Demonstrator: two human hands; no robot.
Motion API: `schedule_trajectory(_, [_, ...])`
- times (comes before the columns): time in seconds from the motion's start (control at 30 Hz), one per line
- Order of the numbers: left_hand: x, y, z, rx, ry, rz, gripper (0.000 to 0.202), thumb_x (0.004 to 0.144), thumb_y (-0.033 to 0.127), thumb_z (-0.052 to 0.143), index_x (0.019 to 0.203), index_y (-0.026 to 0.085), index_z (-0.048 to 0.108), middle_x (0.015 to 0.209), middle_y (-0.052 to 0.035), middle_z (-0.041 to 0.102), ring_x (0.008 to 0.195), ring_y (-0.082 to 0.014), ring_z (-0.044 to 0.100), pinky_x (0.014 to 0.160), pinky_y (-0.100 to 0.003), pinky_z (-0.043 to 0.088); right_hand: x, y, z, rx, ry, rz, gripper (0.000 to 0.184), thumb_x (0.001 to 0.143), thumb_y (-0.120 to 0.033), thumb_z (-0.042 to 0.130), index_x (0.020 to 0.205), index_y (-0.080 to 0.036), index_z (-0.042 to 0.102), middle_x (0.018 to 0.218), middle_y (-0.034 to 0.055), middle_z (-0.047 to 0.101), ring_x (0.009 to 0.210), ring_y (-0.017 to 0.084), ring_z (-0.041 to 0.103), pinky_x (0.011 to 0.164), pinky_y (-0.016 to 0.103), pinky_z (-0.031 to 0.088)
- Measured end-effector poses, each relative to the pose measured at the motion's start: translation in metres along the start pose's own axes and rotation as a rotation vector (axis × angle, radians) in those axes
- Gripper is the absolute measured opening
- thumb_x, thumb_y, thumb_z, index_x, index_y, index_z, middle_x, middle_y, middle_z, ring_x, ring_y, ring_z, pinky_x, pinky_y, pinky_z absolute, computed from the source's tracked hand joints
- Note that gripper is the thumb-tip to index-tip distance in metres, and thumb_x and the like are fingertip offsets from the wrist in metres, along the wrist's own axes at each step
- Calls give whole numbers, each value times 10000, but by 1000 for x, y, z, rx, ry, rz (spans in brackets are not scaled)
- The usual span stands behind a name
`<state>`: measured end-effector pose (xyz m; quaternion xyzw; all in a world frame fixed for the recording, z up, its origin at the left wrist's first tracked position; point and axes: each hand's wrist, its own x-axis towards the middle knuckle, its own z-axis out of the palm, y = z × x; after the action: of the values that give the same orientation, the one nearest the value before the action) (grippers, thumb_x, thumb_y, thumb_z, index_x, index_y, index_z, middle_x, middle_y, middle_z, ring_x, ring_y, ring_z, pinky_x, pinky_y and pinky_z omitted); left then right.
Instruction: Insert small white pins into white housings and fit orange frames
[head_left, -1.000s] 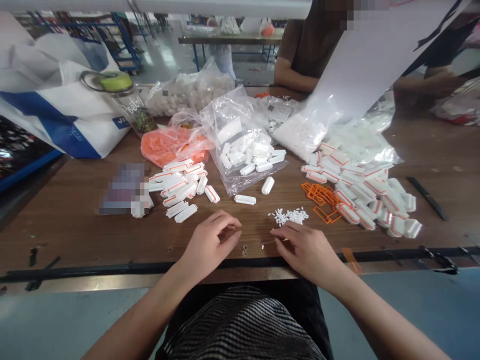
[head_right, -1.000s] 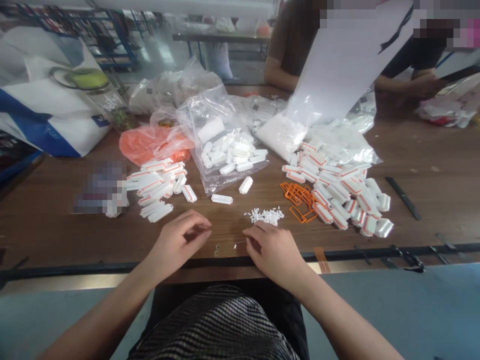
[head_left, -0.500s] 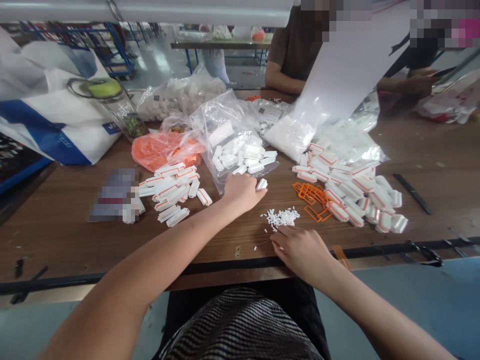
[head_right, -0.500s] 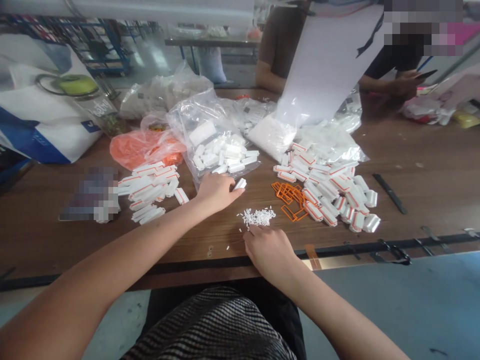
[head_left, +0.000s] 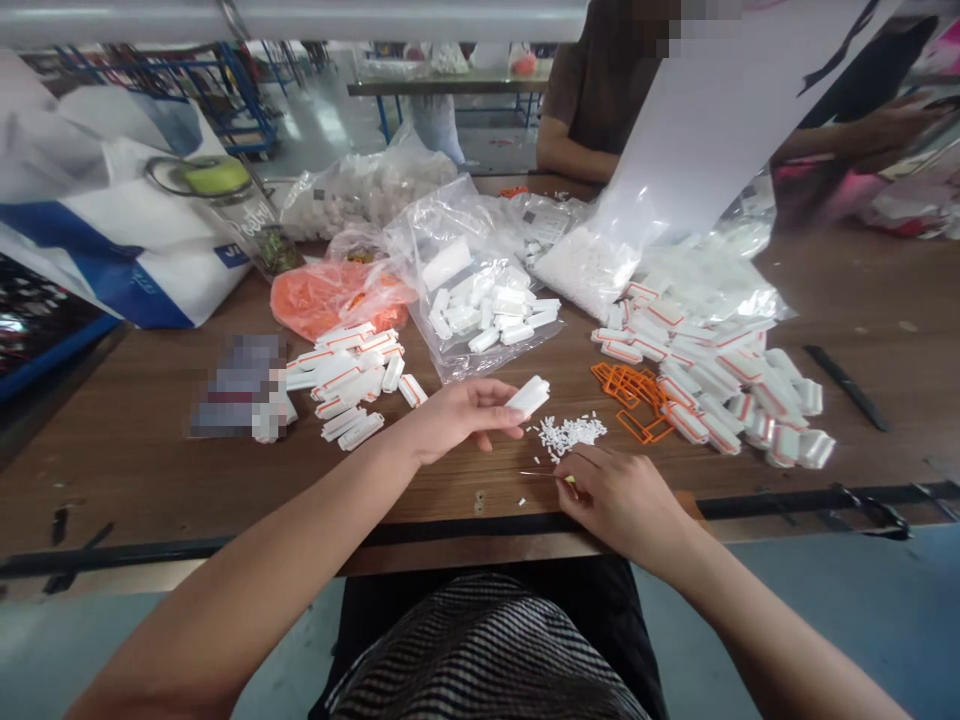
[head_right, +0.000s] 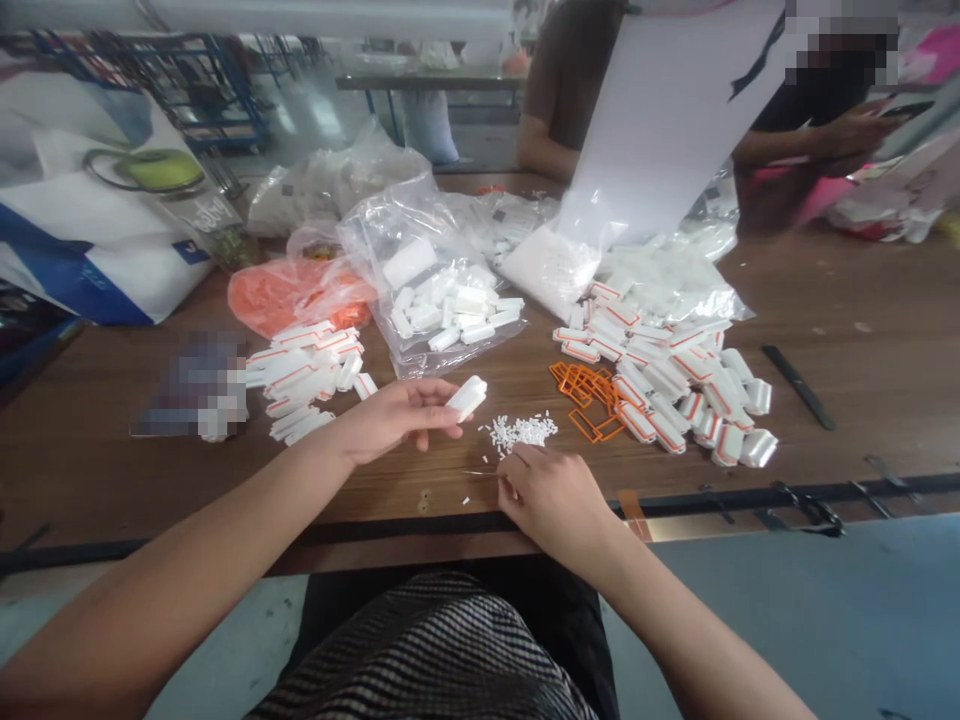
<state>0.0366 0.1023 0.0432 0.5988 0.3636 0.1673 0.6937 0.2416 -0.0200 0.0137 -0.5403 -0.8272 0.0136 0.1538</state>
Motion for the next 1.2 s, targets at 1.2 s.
schedule_trajectory(1.2, [-80,-63,33,825,457,297,82,836,160,670,893,203,631,789,20,610,647,-120,579,602,-245,458,21,71,-3,-244,-68,532,213,821,-291,543,788,-212,738,854,60,727,744,212,635,573,291,333])
